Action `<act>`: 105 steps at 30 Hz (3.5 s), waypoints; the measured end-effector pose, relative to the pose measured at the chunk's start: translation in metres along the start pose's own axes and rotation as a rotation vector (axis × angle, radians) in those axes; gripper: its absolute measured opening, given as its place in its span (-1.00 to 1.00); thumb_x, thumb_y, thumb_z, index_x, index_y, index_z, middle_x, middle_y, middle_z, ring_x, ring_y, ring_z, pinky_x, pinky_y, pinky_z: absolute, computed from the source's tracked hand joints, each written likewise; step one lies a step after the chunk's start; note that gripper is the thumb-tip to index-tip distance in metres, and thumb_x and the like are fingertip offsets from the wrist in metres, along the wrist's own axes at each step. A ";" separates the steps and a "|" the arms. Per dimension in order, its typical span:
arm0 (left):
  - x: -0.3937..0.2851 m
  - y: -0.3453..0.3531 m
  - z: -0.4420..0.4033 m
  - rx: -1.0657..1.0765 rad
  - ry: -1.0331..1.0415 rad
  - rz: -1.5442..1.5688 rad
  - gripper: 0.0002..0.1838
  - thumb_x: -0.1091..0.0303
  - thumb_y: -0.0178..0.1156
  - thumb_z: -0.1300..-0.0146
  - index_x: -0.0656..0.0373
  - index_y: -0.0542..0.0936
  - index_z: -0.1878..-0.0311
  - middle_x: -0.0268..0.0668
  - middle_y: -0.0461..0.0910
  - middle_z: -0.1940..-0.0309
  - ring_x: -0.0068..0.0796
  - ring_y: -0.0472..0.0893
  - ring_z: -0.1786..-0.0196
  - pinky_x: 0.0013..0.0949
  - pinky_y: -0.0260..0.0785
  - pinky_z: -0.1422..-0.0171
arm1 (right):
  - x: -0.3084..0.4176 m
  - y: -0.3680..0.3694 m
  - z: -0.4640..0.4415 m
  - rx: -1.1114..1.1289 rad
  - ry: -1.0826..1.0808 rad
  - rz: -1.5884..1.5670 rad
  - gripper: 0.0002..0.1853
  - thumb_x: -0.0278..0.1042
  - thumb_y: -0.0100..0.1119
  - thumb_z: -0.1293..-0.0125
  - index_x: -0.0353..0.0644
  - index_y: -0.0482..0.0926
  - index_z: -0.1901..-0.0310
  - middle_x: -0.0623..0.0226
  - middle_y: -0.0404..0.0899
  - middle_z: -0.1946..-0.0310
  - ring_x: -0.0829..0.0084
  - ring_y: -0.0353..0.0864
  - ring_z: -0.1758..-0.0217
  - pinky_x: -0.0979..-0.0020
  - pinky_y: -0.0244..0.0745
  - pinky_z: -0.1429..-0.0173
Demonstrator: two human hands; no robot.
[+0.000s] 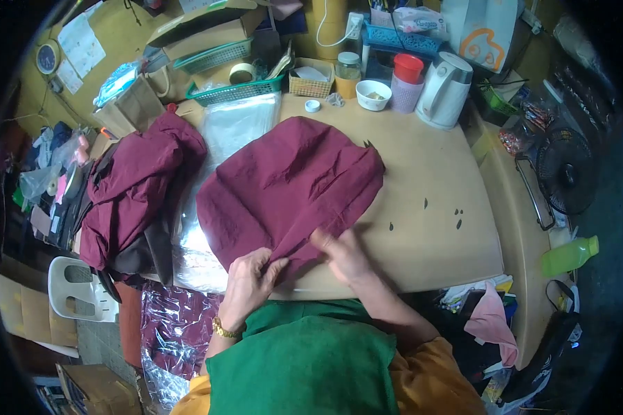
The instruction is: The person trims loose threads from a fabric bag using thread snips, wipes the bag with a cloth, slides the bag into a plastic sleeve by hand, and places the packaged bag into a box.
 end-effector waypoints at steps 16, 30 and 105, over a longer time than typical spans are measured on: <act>0.001 -0.008 -0.014 -0.256 0.232 -0.138 -0.90 0.42 0.34 -0.19 0.16 0.62 0.41 -0.29 0.57 0.41 -0.28 0.54 0.28 -0.15 0.22 -0.22 | -0.009 -0.003 0.003 0.097 -0.095 0.303 -0.67 -0.42 0.22 -0.42 -0.20 0.52 -0.18 0.31 0.62 -0.05 0.38 0.60 -0.13 0.34 0.53 -0.17; 0.051 0.010 0.040 -0.124 0.166 -0.037 -0.94 0.39 0.36 -0.14 0.08 0.65 0.34 -0.36 0.68 0.22 -0.28 0.63 -0.08 0.20 -0.20 -0.57 | -0.048 -0.289 0.125 0.101 0.554 1.746 -0.62 -0.13 -0.12 -0.49 -0.26 0.55 0.31 0.24 0.56 0.43 0.44 0.52 0.35 0.28 0.42 0.22; 0.091 -0.080 0.025 -0.206 0.161 -0.105 -0.66 0.37 0.21 -0.21 0.05 0.74 -0.06 -0.03 0.45 -0.28 0.01 0.42 -0.35 -0.04 0.22 -0.46 | 0.115 -0.069 -0.002 0.041 -0.413 1.316 -0.87 -0.57 0.38 -0.15 -0.27 0.75 0.24 -0.02 0.21 -0.49 0.21 0.30 -0.50 0.16 0.28 -0.49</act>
Point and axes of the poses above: each hand's wrist, its own z-axis away from the middle knuckle, its own y-axis out of the palm, x = y × z, the point moved 3 cm from there along -z, towards the middle knuckle
